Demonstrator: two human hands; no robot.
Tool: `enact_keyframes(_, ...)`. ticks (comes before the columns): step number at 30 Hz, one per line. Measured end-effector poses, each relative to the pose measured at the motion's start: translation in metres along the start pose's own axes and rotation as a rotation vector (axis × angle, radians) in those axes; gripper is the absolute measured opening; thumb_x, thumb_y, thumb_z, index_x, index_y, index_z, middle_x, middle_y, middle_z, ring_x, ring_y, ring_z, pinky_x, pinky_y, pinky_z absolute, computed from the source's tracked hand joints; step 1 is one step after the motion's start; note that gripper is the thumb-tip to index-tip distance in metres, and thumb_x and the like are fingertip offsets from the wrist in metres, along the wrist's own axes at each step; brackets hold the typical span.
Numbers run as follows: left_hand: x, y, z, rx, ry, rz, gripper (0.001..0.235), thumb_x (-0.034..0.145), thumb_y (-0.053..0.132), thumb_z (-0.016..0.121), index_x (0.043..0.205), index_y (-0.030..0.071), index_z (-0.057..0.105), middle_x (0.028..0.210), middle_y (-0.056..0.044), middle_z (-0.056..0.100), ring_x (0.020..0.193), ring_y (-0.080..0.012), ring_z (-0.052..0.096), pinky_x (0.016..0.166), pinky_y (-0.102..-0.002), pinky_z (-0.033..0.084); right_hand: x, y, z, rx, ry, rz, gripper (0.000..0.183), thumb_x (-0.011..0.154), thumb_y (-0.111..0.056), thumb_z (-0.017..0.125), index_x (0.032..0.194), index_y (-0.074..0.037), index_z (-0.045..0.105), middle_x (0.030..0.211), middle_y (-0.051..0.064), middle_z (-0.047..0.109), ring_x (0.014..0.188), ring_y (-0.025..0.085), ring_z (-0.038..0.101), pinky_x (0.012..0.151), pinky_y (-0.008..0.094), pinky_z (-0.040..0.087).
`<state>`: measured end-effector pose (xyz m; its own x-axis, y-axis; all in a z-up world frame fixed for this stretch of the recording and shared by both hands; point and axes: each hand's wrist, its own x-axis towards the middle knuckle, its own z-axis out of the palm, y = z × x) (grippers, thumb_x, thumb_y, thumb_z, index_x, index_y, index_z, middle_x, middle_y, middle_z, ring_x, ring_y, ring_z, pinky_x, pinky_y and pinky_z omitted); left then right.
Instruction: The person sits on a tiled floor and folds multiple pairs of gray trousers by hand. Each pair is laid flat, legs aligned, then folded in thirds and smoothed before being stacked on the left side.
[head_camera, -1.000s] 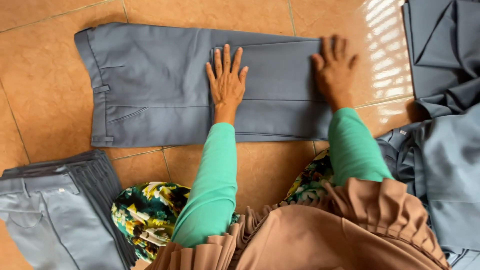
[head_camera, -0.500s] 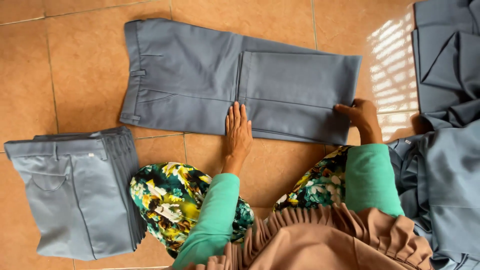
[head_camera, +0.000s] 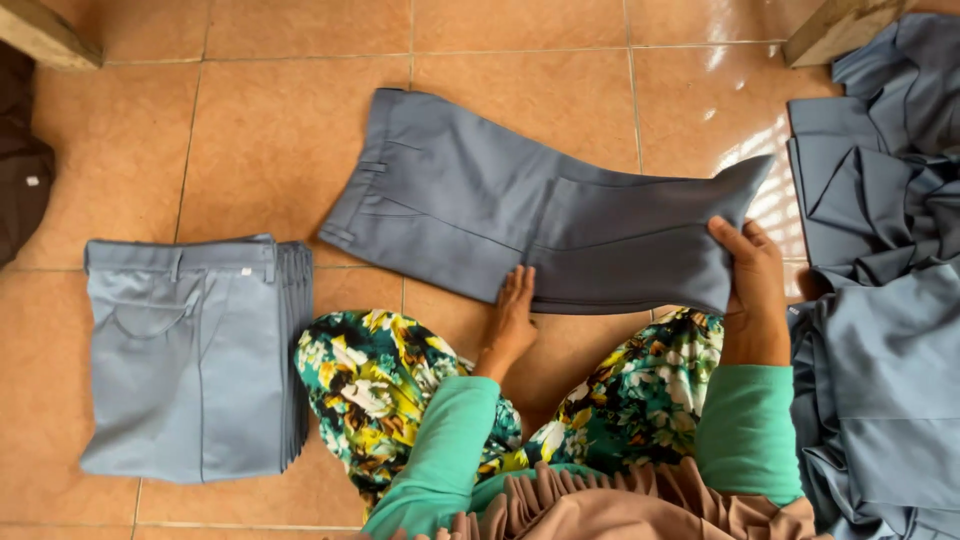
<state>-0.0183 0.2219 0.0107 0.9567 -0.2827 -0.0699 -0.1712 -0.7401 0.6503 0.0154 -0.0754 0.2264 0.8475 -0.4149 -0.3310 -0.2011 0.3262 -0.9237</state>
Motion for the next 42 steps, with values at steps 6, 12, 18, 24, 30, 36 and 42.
enact_keyframes(6,-0.04,0.052,0.056,-0.367,0.29,0.106,0.078,0.083,0.005,0.073,0.155,0.003,0.042,0.148,-0.03,0.05,0.138,-0.0418,0.049,0.116,-0.045,0.04,0.006,0.008,0.077,-0.112,-0.065,-0.192,0.026,0.09,-0.017,0.086,0.107,-0.009,0.069,0.08,0.004,0.066,0.068,0.013,0.071,0.059,0.024,0.061)
enact_keyframes(12,-0.046,0.029,0.086,-0.896,0.034,-0.711,0.065,0.091,0.065,0.064,0.119,0.008,0.072,0.113,-0.016,0.073,0.114,-0.0284,0.068,0.089,-0.042,0.058,-0.061,0.047,0.207,-0.042,-0.566,-0.081,0.049,0.096,-0.018,0.072,0.139,-0.004,0.054,0.101,0.01,0.07,0.09,0.021,0.075,0.078,0.041,0.069)
enact_keyframes(18,-0.038,0.005,0.12,-1.6,-0.167,-0.786,0.084,0.083,0.012,0.085,0.153,0.008,0.038,0.148,-0.017,0.053,0.13,-0.0391,0.056,0.102,-0.055,0.051,-0.038,0.197,0.141,-1.086,-0.471,-0.54,0.055,0.093,-0.015,0.074,0.142,0.006,0.057,0.128,0.032,0.065,0.119,0.05,0.062,0.099,0.06,0.052)
enact_keyframes(24,-0.05,0.045,0.059,-1.132,-0.473,-0.587,0.041,0.089,0.006,0.072,0.128,-0.003,0.065,0.121,-0.019,0.067,0.114,-0.0342,0.066,0.092,-0.044,0.06,-0.034,0.228,0.08,-1.612,-0.458,-0.341,0.073,0.101,-0.038,0.056,0.165,-0.026,0.024,0.17,0.006,0.028,0.158,0.025,0.017,0.119,0.074,0.012)
enact_keyframes(30,-0.008,-0.011,-0.046,-0.608,0.137,-0.211,0.015,0.091,0.015,0.067,0.099,0.025,0.075,0.082,0.005,0.076,0.073,-0.0134,0.074,0.07,-0.029,0.06,-0.018,0.2,0.042,-1.726,-0.455,-0.437,0.071,0.101,-0.026,0.047,0.166,-0.035,0.021,0.171,-0.003,0.024,0.159,0.021,0.015,0.118,0.076,0.011)
enact_keyframes(36,0.025,-0.067,-0.068,0.064,0.214,-0.575,0.066,0.095,0.038,0.063,0.151,0.011,0.042,0.152,-0.013,0.043,0.131,-0.036,0.048,0.101,-0.056,0.049,-0.087,0.173,0.074,-1.683,-0.463,-0.307,0.098,0.089,-0.075,0.052,0.167,-0.032,0.011,0.173,0.016,0.008,0.159,0.04,0.003,0.113,0.081,0.012)
enact_keyframes(42,0.029,-0.108,-0.044,-0.13,0.158,-0.604,0.083,0.09,0.033,0.071,0.155,0.003,0.03,0.144,-0.024,0.048,0.134,-0.0399,0.049,0.11,-0.05,0.046,-0.091,0.182,0.069,-1.848,-0.625,-0.299,0.123,0.076,-0.067,0.073,0.166,-0.035,-0.003,0.172,0.021,-0.006,0.157,0.045,-0.008,0.109,0.085,0.009)
